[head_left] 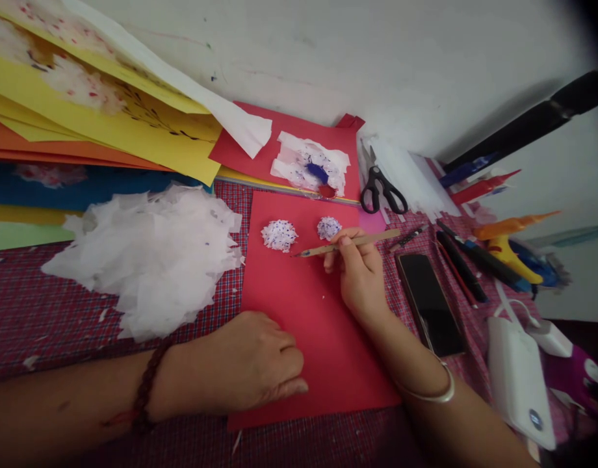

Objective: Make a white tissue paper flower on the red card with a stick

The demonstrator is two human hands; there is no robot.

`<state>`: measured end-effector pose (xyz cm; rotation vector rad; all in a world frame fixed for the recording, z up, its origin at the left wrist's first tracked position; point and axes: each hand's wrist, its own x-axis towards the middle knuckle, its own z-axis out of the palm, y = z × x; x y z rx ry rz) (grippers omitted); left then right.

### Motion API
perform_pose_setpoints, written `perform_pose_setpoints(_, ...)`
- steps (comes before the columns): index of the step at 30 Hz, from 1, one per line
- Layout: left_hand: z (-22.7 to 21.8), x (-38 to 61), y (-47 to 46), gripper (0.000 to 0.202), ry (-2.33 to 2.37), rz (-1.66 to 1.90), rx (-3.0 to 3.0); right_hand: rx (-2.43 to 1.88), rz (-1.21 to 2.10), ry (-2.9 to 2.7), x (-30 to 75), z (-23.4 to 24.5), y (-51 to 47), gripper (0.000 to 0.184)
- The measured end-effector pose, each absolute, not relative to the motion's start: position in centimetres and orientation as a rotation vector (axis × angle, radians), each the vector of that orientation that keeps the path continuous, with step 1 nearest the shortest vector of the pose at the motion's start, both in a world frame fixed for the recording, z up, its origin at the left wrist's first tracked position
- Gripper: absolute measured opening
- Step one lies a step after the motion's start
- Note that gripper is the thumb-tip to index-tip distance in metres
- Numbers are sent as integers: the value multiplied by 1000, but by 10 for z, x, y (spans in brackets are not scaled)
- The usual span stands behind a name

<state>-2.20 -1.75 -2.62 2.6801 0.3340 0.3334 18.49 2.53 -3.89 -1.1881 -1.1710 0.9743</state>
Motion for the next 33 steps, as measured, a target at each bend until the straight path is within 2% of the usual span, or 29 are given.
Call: perform_pose_setpoints(33,-24,-21,-16,27,316,296,2686,-1237,941,-1355,180,-32,24,15)
